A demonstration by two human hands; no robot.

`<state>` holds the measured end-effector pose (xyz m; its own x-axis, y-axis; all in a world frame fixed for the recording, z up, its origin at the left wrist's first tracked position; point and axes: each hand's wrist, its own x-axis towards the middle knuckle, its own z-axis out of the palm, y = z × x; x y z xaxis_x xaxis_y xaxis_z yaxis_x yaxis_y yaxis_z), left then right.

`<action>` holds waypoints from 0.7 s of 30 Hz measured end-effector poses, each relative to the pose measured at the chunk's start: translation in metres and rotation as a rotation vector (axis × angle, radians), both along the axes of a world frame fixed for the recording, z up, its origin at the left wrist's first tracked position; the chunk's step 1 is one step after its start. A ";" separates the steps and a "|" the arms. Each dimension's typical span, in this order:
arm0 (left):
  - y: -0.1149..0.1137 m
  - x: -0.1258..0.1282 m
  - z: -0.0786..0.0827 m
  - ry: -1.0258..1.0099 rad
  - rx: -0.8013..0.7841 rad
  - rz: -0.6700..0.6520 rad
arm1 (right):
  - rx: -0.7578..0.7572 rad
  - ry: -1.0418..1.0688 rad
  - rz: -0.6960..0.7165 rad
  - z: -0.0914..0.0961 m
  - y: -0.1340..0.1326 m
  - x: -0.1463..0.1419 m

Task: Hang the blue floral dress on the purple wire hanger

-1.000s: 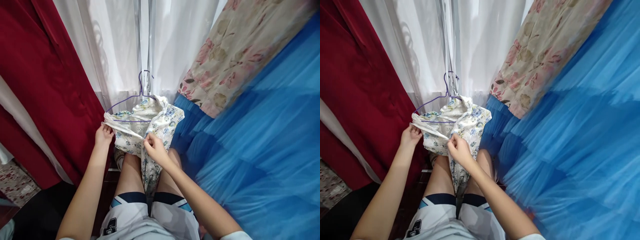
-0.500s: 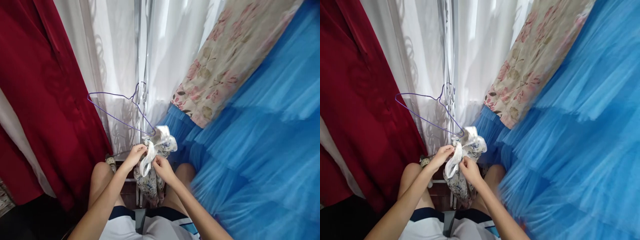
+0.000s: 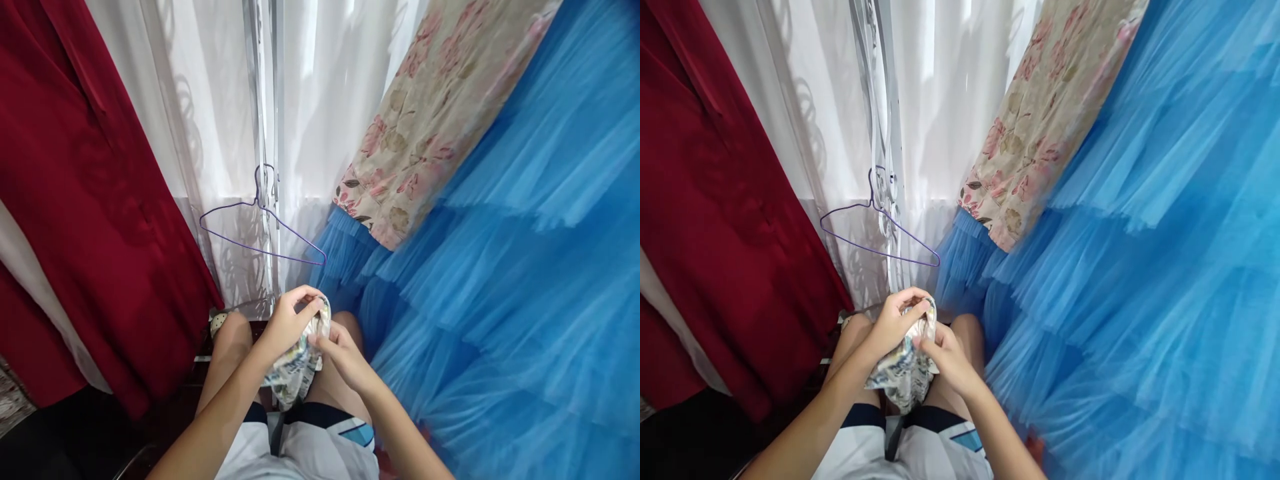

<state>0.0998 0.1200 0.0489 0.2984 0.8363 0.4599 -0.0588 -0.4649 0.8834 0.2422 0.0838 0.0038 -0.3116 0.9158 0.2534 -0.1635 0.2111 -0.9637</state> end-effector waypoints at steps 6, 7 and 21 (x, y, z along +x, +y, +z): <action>-0.021 -0.010 -0.031 -0.050 -0.281 -0.429 | -0.160 0.135 -0.236 0.000 -0.011 0.007; -0.024 -0.014 -0.037 0.019 -0.298 -0.480 | -0.187 0.134 -0.271 0.001 -0.011 0.010; 0.023 -0.148 -0.025 0.729 0.106 0.114 | 0.412 -0.352 -0.592 0.108 0.085 0.063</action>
